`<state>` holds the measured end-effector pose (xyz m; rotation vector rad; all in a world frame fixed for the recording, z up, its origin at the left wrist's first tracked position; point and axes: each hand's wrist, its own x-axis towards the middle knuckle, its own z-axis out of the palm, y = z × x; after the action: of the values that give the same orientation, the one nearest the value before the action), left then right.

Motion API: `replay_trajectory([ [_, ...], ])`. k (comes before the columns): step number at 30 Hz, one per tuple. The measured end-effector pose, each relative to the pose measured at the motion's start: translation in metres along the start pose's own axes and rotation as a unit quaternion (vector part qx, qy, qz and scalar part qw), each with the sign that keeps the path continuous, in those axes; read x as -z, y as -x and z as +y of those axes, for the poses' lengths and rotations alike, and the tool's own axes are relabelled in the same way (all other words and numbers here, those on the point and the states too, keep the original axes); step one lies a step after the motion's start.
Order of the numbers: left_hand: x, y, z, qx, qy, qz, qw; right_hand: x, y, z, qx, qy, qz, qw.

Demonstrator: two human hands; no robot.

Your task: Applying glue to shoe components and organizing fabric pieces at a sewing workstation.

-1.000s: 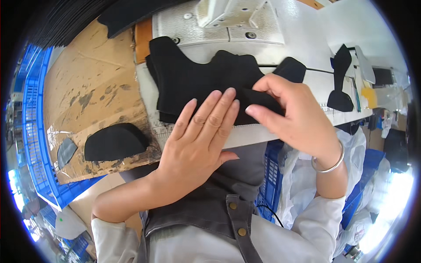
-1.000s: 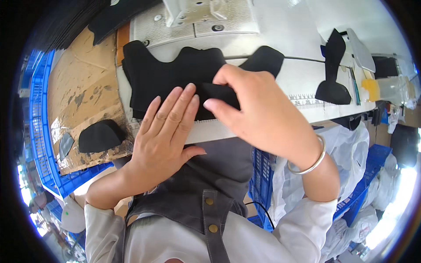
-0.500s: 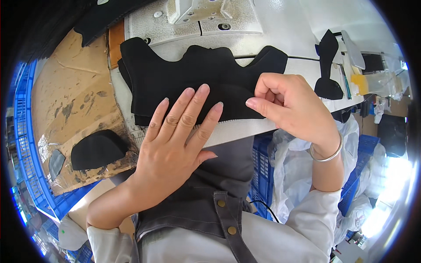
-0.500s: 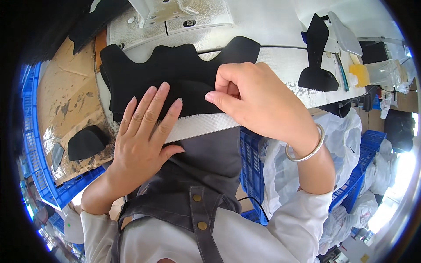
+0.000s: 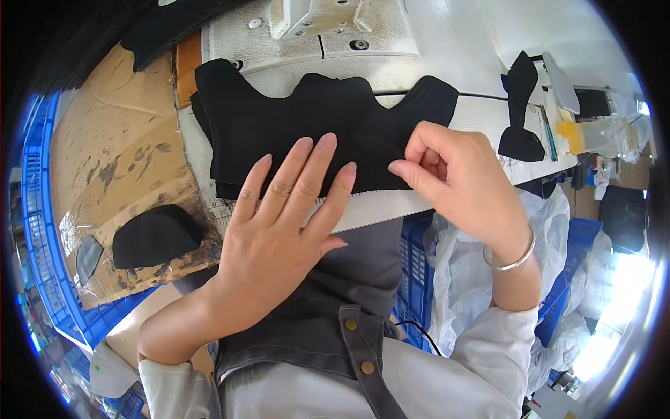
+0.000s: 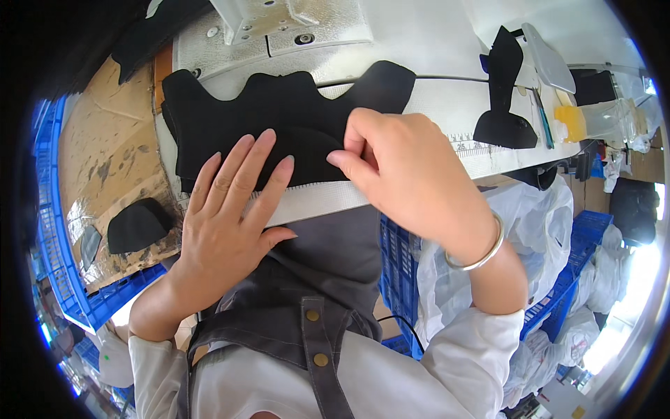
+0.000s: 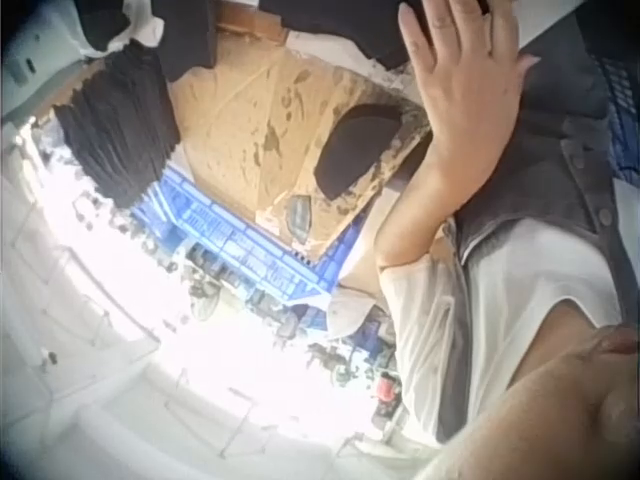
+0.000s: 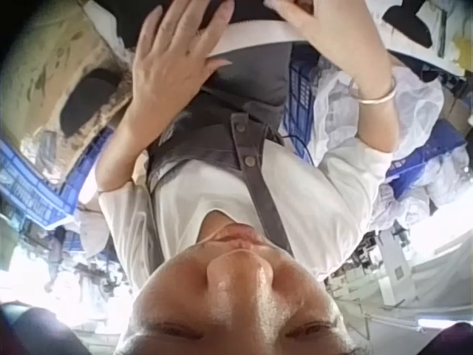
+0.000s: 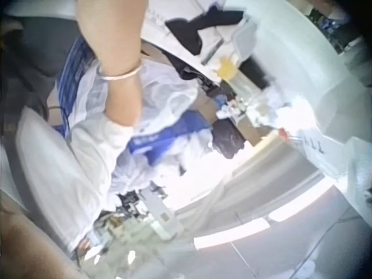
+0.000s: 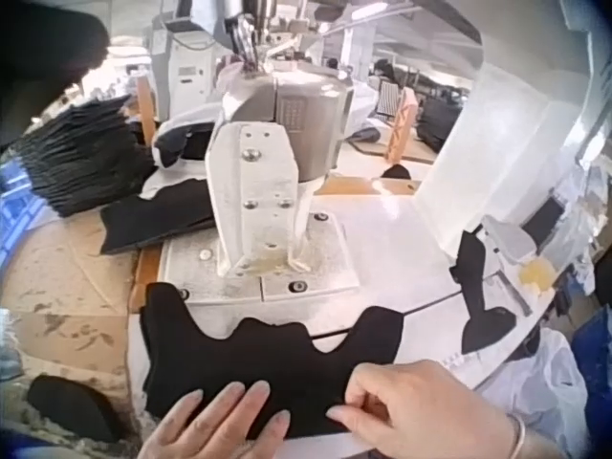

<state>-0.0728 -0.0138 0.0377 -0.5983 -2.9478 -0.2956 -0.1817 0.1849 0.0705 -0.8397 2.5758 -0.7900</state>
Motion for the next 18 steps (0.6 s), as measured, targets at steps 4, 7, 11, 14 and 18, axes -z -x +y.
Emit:
replay_trajectory([
  [4, 0.003, -0.01, 0.001, 0.003, -0.016, 0.0, 1.0, -0.001, 0.01, -0.022, -0.089, 0.273, 0.074, 0.955],
  [7, -0.004, -0.017, 0.001, 0.004, -0.008, 0.032, 0.999, -0.015, 0.015, -0.008, 0.151, 0.24, 0.153, 0.947],
  [11, 0.009, -0.022, -0.004, -0.013, 0.061, 0.024, 0.998, -0.024, 0.021, 0.005, 0.22, 0.295, 0.135, 0.92],
  [14, 0.006, -0.021, -0.013, -0.027, 0.11, 0.066, 0.991, -0.02, 0.016, 0.006, 0.278, 0.309, 0.157, 0.896],
  [18, 0.015, -0.025, -0.016, -0.024, -0.106, 0.154, 0.982, -0.001, 0.013, 0.01, 0.345, 0.329, 0.259, 0.84],
])
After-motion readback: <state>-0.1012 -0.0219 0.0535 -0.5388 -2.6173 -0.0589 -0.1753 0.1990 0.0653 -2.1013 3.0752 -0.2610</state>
